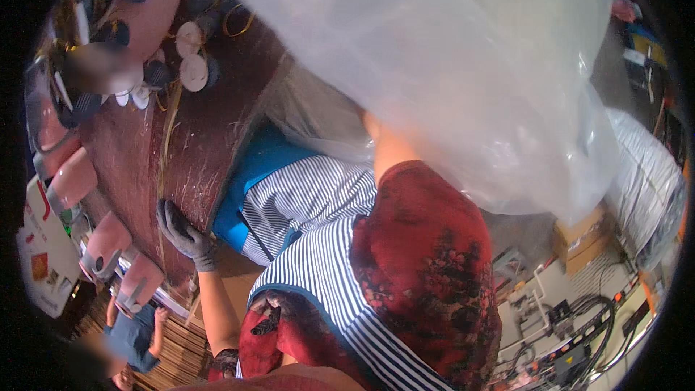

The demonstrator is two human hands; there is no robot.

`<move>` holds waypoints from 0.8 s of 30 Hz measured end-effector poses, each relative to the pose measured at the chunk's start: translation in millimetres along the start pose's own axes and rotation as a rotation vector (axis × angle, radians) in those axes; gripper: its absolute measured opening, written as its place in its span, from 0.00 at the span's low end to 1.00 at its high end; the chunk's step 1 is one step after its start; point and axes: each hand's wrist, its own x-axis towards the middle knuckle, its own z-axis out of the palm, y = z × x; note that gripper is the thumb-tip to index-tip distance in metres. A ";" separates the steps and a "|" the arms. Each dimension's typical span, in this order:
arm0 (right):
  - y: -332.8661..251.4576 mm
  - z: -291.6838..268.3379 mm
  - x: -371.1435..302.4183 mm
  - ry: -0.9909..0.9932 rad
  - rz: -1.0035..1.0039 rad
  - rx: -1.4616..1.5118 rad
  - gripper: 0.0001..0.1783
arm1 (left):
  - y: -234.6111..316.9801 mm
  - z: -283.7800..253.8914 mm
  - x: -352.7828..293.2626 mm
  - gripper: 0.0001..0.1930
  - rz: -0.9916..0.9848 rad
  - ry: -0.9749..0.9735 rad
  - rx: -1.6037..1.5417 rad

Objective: The person repeatedly picks up pink plastic pitchers from a bag, attaches a grey handle to each one, and places the assembled pitcher on a wooden table. The process is repeated for multiple units in a continuous assembly loop.

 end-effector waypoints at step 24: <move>-9.7 -2.3 -6.6 0.081 0.056 0.091 0.26 | -12.2 12.6 -4.9 0.19 0.018 0.037 -0.036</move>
